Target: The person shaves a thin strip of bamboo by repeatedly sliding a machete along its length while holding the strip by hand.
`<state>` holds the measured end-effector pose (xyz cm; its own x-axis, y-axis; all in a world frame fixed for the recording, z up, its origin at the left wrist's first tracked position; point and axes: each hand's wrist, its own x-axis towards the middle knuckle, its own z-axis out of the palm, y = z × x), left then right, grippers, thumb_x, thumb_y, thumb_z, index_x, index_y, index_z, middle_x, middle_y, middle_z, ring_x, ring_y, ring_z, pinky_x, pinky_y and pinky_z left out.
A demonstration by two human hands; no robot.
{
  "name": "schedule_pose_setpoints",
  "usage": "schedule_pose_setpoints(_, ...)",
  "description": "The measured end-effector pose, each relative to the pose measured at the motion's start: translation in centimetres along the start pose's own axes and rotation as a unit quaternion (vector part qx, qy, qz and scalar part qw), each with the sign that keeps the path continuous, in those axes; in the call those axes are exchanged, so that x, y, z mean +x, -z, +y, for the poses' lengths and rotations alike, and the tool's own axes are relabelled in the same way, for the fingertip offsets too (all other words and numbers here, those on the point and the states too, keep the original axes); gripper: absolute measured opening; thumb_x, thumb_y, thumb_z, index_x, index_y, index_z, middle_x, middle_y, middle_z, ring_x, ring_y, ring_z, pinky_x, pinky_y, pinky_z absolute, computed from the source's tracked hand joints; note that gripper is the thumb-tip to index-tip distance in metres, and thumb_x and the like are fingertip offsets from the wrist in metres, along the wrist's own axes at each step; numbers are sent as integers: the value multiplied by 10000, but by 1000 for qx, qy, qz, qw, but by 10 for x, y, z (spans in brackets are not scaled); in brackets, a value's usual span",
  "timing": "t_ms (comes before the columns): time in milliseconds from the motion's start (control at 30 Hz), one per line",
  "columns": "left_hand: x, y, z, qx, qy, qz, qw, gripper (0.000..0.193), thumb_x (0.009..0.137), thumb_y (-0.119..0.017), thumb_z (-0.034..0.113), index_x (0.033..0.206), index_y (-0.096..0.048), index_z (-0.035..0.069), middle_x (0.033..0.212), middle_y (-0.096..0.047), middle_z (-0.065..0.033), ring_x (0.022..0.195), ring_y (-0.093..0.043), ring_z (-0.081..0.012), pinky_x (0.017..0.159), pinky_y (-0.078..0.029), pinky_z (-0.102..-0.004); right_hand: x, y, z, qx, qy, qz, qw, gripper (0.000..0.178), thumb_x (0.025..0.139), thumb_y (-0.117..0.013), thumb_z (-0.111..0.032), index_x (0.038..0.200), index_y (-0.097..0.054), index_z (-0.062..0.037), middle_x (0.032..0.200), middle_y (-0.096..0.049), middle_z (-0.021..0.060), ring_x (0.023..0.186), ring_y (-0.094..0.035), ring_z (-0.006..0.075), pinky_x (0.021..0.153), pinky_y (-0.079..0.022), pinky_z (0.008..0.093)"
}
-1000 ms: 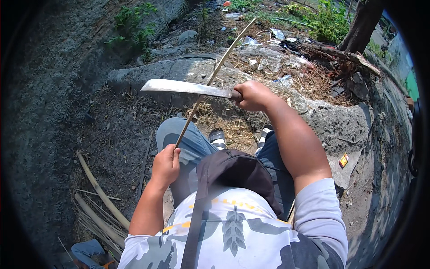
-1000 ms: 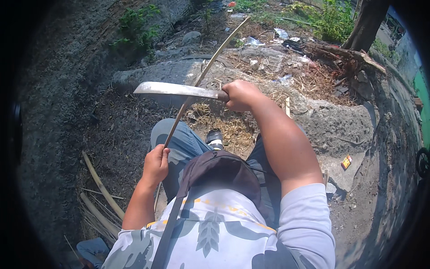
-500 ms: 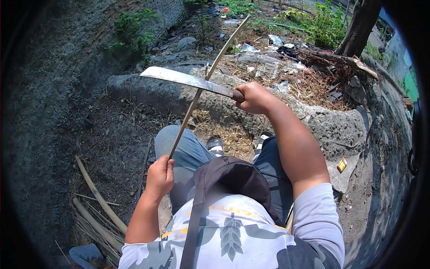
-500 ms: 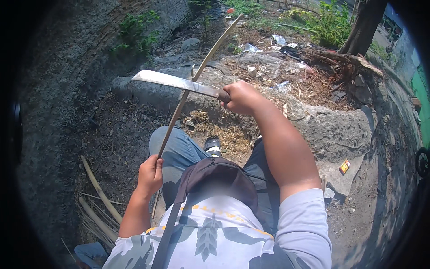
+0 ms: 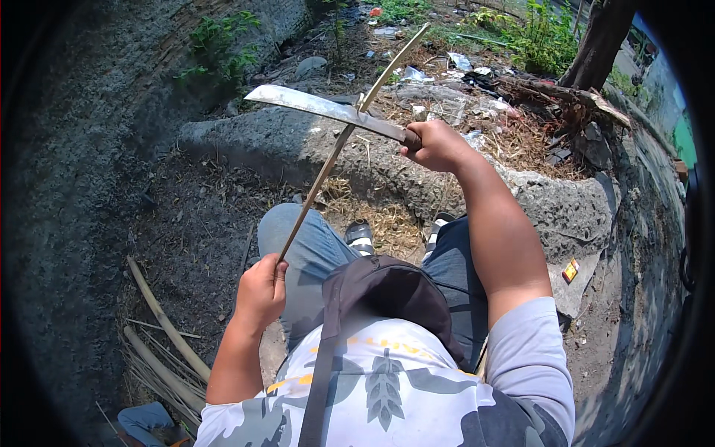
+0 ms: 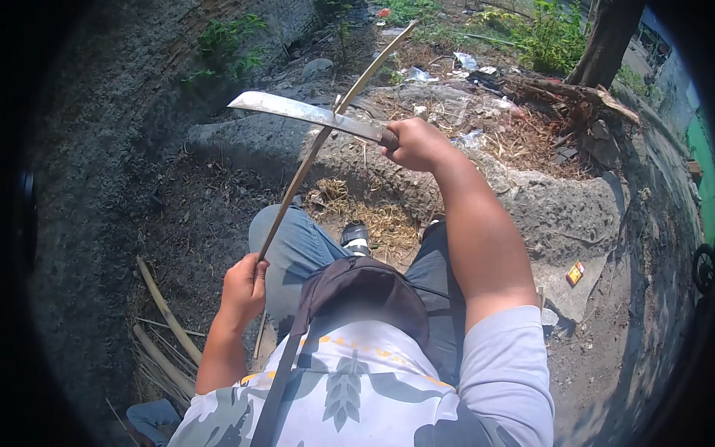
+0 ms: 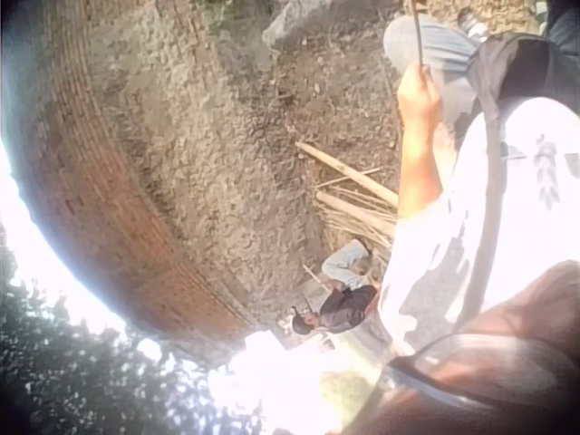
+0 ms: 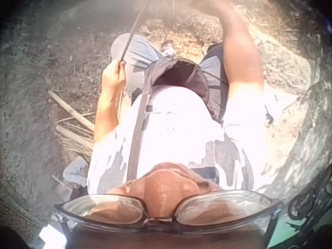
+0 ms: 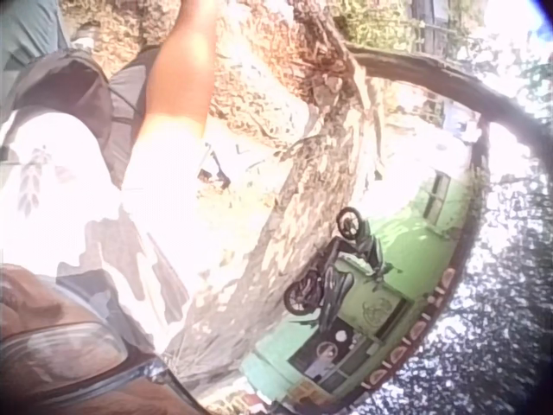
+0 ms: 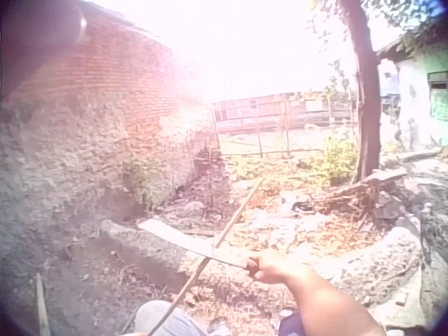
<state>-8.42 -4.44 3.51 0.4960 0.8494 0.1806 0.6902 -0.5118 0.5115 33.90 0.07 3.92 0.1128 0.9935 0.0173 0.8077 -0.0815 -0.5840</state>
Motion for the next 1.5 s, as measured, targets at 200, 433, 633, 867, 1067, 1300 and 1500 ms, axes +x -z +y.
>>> schedule_pose_setpoints(200,-4,-13,-8,-2,-2,-6,1000,114,1009,-604,121,1050,-642,22,839,-674,-219,783,-662,-441,680,-518,-486,-2,-19,-24,-76,91,-49,992,222,852,-752,-279,975,-721,-97,904,-735,177,875,-709,378,766,-552,477)
schedule_pose_setpoints(433,-9,15,-30,45,-39,5,998,95,992,-610,96,1051,-647,31,862,-678,-211,776,-666,-430,672,-525,-462,3,-14,-6,-77,68,21,994,215,848,-768,-262,937,-703,-77,821,-713,164,780,-697,334,713,-528,453)
schedule_pose_setpoints(633,-33,32,-40,47,5,-7,999,101,963,-611,54,1050,-656,30,858,-675,-205,769,-673,-412,676,-533,-429,15,-10,45,207,-93,80,971,314,857,-810,-281,917,-654,-14,741,-636,50,698,-554,164,674,-469,360)
schedule_pose_setpoints(867,-25,18,-43,-149,91,-86,981,169,1060,-567,160,1013,-647,18,708,-554,-24,620,-502,-121,572,-425,-313,3,-14,1,4,28,39,999,312,862,-810,-325,930,-676,-51,776,-668,121,697,-590,264,693,-490,385)
schedule_pose_setpoints(1067,-32,9,-63,-365,159,-141,906,242,1100,-537,256,1013,-632,51,698,-480,72,603,-402,-35,535,-329,-237,3,-1,11,37,34,165,985,357,854,-826,-355,904,-649,-49,752,-651,115,669,-578,254,670,-490,384)
schedule_pose_setpoints(1300,-40,-1,-79,-450,211,-111,861,328,1106,-523,375,1014,-601,70,678,-439,77,564,-363,-33,515,-302,-223,2,18,61,202,-68,188,959,394,834,-860,-396,842,-642,-67,719,-637,13,669,-602,143,644,-475,343)
schedule_pose_setpoints(1500,-44,-4,-93,-447,209,-100,864,319,1117,-500,362,1012,-591,75,671,-408,82,566,-342,-28,509,-283,-222,12,6,85,293,-129,180,930,382,834,-874,-352,817,-589,-98,702,-588,-18,591,-550,88,530,-446,272)
